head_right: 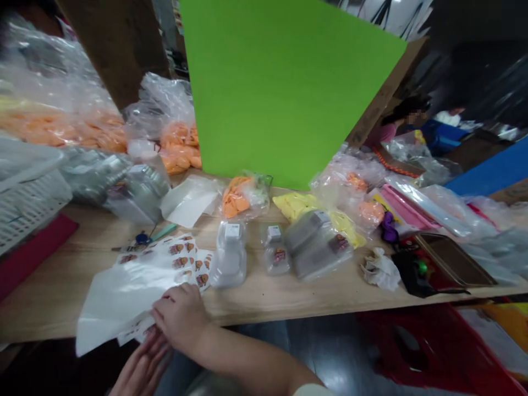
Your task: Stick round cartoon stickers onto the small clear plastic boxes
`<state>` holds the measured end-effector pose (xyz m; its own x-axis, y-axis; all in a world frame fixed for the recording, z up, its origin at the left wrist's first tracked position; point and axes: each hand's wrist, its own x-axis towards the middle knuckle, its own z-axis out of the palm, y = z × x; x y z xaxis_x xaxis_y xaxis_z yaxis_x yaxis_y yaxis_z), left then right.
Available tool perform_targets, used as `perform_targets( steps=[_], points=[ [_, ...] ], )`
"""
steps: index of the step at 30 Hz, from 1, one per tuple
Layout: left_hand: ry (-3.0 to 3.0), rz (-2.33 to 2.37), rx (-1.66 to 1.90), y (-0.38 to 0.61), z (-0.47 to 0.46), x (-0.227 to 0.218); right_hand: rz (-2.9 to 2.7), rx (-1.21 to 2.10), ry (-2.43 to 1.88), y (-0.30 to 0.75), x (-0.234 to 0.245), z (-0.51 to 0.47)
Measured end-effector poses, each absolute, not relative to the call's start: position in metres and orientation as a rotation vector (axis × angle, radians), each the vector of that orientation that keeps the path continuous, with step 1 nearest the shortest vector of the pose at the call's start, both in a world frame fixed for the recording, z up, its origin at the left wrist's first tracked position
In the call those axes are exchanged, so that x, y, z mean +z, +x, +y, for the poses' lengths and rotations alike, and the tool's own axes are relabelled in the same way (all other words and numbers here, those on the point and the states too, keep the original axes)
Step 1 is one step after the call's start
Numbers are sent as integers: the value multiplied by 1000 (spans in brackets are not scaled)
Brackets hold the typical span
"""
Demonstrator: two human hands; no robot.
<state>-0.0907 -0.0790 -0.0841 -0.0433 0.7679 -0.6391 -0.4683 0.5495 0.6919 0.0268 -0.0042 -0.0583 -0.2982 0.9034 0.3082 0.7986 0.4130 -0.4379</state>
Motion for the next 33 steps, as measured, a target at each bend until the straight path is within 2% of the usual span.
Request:
perform_targets(
  steps=[6,9,14,20,29,33],
  points=[
    [21,1140,1059,-80,-42,-42,-1985,517,-1350,40,-45,-44],
    [-15,1179,1071,-84,-38,-42,-1803,538,-1457,49,-54,-53],
    [31,1189,1062,-85,-42,-46,-1837,523,-1553,48,-57,-51],
    [-5,1065,994,-91,-37,-45,-1671,733,-1616,40,-63,-41],
    [96,1046,1103,-82,-31,-35,-1818,388,-1516,35,-61,-37],
    [170,1006,1115,-82,-30,-36,-1831,389,-1465,35,-73,-27]
  ],
)
